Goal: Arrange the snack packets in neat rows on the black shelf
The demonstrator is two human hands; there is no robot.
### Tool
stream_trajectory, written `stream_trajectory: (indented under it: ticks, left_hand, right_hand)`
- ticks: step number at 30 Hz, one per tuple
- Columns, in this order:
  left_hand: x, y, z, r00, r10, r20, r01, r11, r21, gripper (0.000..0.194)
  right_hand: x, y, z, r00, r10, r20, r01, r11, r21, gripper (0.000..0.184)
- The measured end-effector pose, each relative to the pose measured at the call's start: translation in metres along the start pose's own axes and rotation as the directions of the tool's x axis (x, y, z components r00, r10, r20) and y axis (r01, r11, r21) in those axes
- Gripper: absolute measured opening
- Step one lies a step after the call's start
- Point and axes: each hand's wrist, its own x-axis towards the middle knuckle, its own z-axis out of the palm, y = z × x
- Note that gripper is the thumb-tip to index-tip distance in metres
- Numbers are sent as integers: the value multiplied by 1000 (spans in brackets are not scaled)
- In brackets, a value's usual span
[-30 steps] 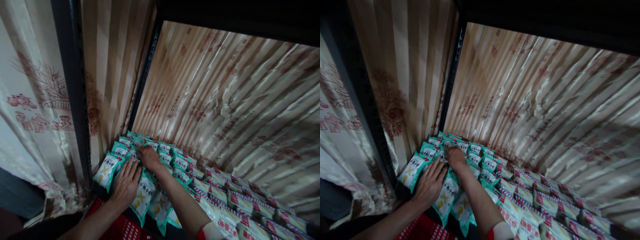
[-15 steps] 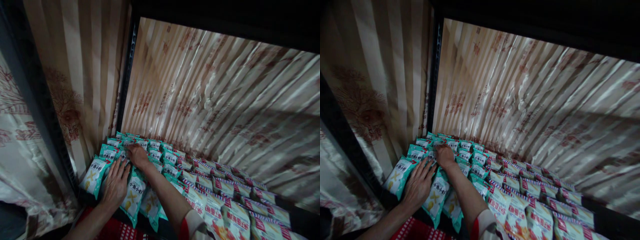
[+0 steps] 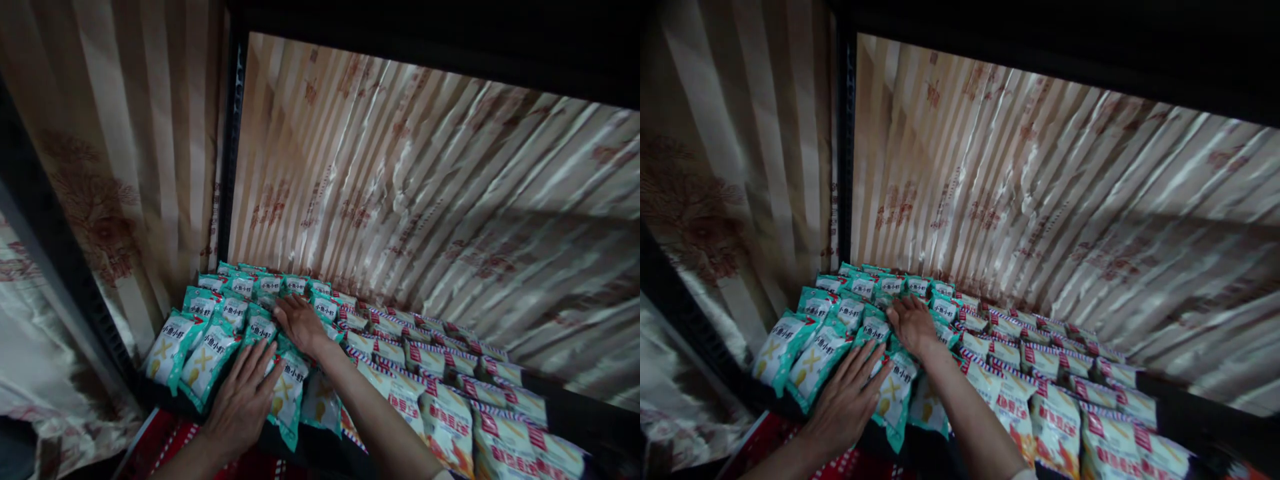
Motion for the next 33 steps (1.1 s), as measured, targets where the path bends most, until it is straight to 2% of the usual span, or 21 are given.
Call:
stream_trajectory:
  ticks: [6, 10, 13, 15, 17, 20, 22, 27, 31, 33]
  left_hand:
    - [-5, 1, 11, 1000, 1, 1, -1, 999, 32, 59]
    - [0, -1, 0, 999, -2, -36, 2, 1000, 5, 56]
    - [20, -7, -13, 998, -44, -39, 43, 998, -43, 54]
    - [44, -13, -17, 994, -97, 47, 101, 992, -81, 51]
    - [71, -19, -15, 967, -173, 186, 194, 975, -106, 47]
    - [106, -25, -2, 873, -188, 449, 277, 951, -140, 48]
    - [120, -25, 8, 819, -154, 552, 283, 946, -157, 53]
    - [121, -17, 19, 781, -68, 620, 230, 955, -186, 62]
    - [117, -20, 17, 772, -67, 632, 233, 955, -183, 60]
    - [119, -25, 18, 762, -67, 645, 244, 951, -190, 60]
  right_hand:
    - [-7, -9, 8, 998, 42, 42, -41, 999, -29, 45]
    - [-7, -12, 11, 997, 68, 34, -68, 998, 18, 47]
    - [-10, -3, 13, 989, 151, -11, -150, 988, 43, 47]
    - [-12, 9, 13, 978, 200, -60, -198, 980, 35, 47]
    - [-14, 21, 13, 974, 209, -92, -209, 978, 11, 46]
    - [-15, 35, 10, 987, 150, -62, -152, 988, -33, 41]
    - [-14, 40, 8, 994, 102, -28, -104, 993, -55, 39]
    - [-10, 43, 6, 1000, 8, 10, -7, 993, -116, 33]
    - [-9, 44, 11, 998, -48, -34, 44, 994, -103, 33]
    - [-9, 48, 13, 997, -38, -67, 33, 997, -67, 34]
